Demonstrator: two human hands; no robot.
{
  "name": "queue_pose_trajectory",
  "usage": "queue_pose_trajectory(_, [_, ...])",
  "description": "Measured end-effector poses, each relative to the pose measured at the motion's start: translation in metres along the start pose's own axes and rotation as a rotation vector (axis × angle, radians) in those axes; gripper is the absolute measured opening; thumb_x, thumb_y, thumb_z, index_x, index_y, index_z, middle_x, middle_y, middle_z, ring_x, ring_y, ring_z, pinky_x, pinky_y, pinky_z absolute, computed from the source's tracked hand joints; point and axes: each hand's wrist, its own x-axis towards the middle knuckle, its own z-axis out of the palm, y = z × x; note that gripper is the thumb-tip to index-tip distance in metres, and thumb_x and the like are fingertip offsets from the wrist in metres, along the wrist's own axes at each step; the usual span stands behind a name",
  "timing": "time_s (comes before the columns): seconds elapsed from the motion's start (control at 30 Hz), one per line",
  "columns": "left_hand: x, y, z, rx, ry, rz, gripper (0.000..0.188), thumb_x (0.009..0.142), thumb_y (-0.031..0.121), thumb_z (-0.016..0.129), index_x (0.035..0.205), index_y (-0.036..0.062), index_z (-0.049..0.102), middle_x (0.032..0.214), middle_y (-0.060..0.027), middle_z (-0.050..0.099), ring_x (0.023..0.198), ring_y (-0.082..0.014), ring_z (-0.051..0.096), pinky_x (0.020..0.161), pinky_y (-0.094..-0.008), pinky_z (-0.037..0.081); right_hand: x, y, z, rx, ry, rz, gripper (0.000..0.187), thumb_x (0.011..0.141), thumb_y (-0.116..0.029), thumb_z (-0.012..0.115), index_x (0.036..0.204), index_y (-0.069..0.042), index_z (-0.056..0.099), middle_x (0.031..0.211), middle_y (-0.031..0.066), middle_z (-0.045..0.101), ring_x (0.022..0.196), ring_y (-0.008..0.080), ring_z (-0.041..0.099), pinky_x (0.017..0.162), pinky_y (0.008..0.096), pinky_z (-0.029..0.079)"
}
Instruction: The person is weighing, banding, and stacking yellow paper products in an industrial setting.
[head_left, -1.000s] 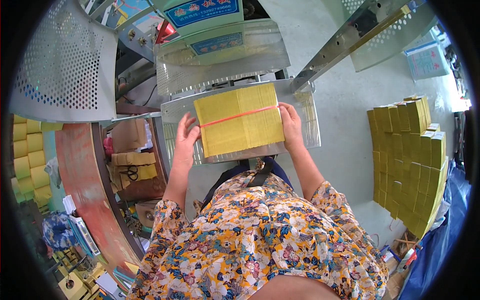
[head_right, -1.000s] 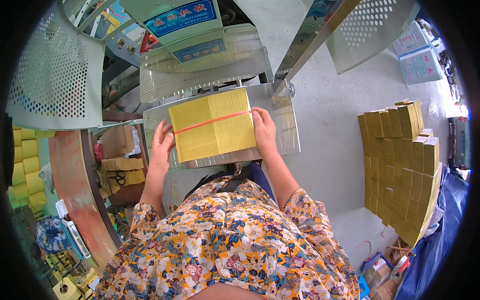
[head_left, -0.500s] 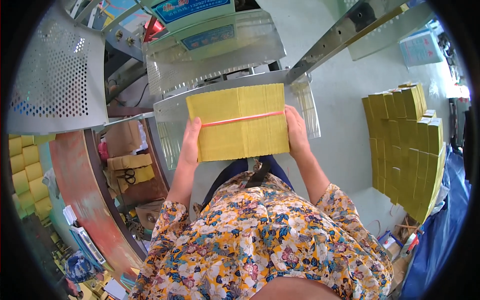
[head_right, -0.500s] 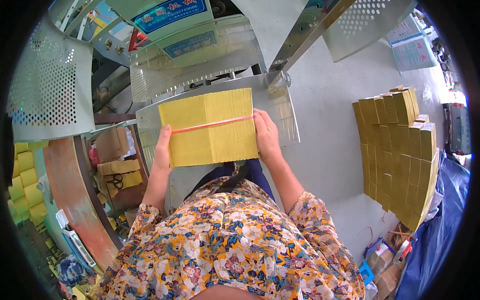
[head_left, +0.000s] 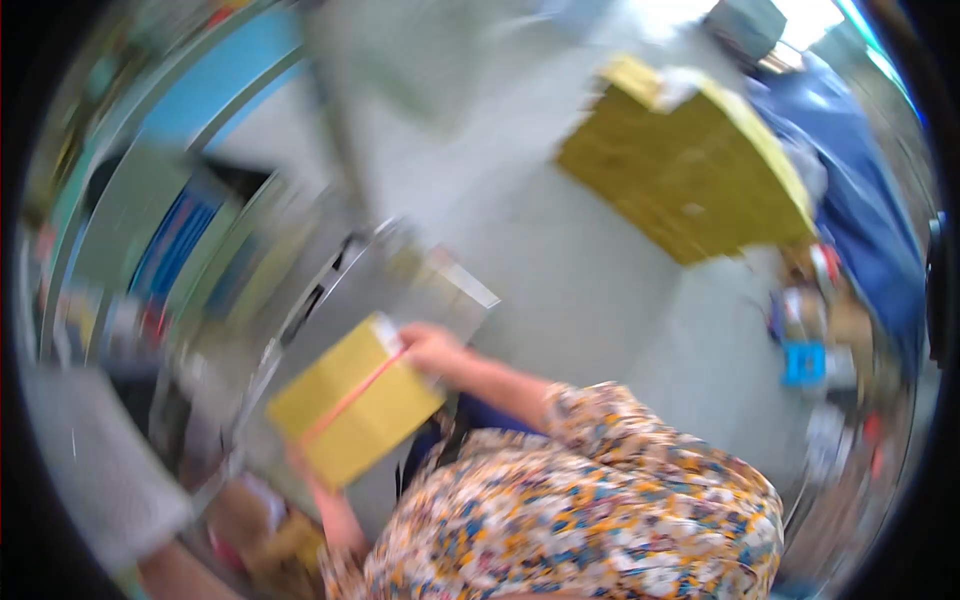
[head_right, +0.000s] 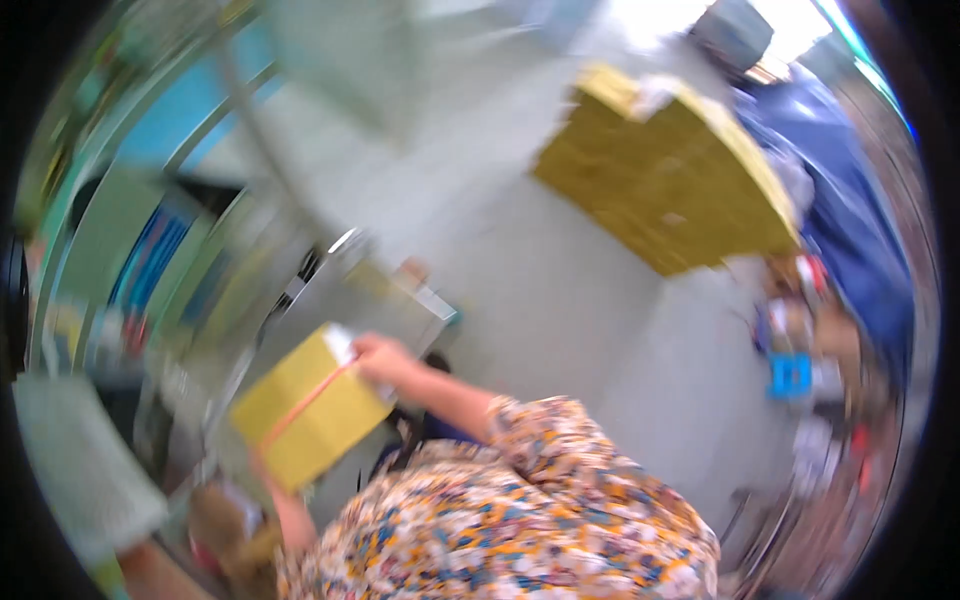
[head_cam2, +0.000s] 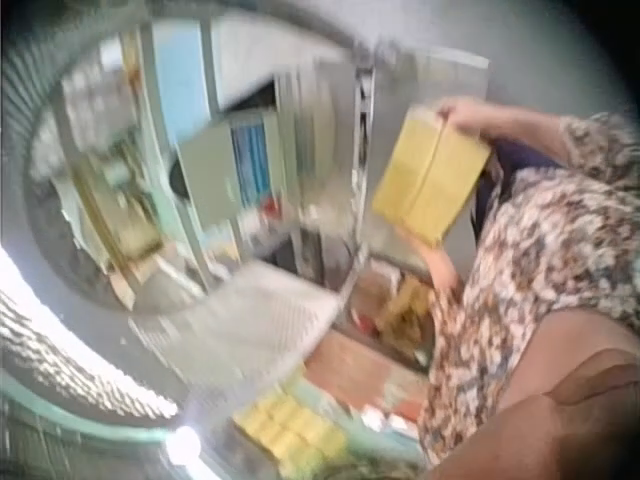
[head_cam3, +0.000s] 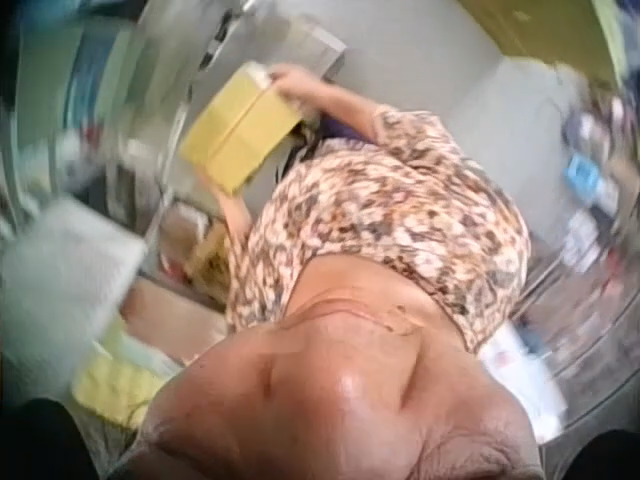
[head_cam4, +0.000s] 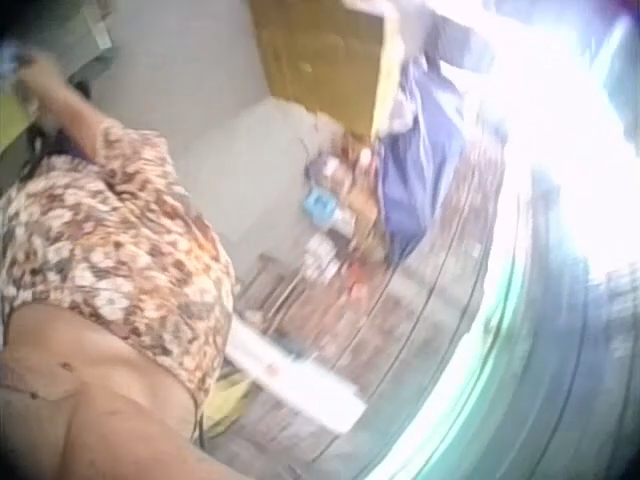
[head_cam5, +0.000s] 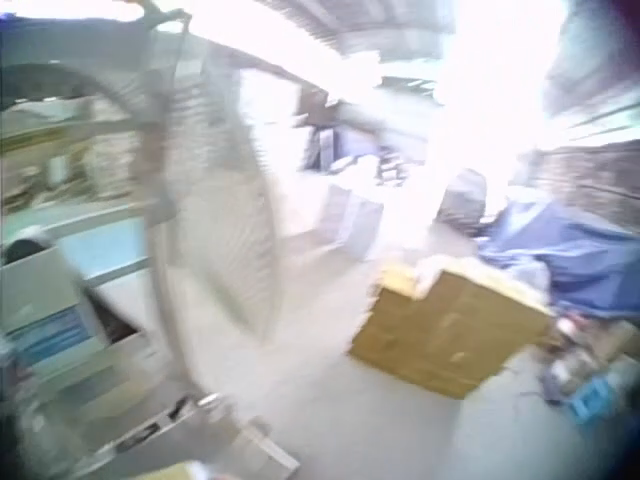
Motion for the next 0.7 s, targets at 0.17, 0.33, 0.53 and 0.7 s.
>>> queue_pose_trajectory(0.17, [0.017,-0.018,-0.023,0.685,0.084,0.209,0.036,0.099,0.025,0.045,0.118,-0.0032,0.056,0.109,-0.0168,0.064,0.086,-0.0236,0.066,0.072,-0.0361,0.056,-0.013,-0.003,-0.006,-0.053,0.13,-0.039,0.042,0.096,-0.037,0.05,0.12,-0.006,0.065,0.122,0.0141,0.065,0.115,0.0262,0.06,0.098,0.034,0.044])
queue_pose_trajectory(0.33, [0.036,-0.039,0.064,0.561,0.058,0.175,0.042,0.101,0.035,0.043,0.123,0.0019,0.055,0.113,-0.0124,0.063,0.093,-0.0225,0.065,0.075,-0.0365,0.056,-0.038,0.007,-0.062,0.165,0.165,-0.007,0.041,0.097,-0.036,0.049,0.122,-0.008,0.065,0.119,0.0111,0.067,0.11,0.0248,0.061,0.097,0.0326,0.044])
queue_pose_trajectory(0.53, [0.022,-0.137,0.232,0.516,-0.007,0.005,0.039,0.101,0.036,0.045,0.123,0.005,0.054,0.11,-0.0079,0.062,0.093,-0.0187,0.063,0.077,-0.0357,0.053,-0.088,0.026,-0.213,0.47,0.181,0.055,0.039,0.098,-0.035,0.051,0.124,-0.008,0.064,0.12,0.0065,0.067,0.107,0.0148,0.06,0.095,0.028,0.044])
queue_pose_trajectory(0.7, [0.039,-0.247,0.352,0.616,0.005,-0.031,0.038,0.101,0.038,0.044,0.124,0.008,0.053,0.11,-0.0045,0.06,0.096,-0.0162,0.06,0.082,-0.0344,0.051,-0.099,0.079,-0.354,0.586,0.378,0.018,0.039,0.1,-0.031,0.05,0.125,-0.003,0.062,0.122,0.0065,0.065,0.11,0.0142,0.059,0.098,0.029,0.043])
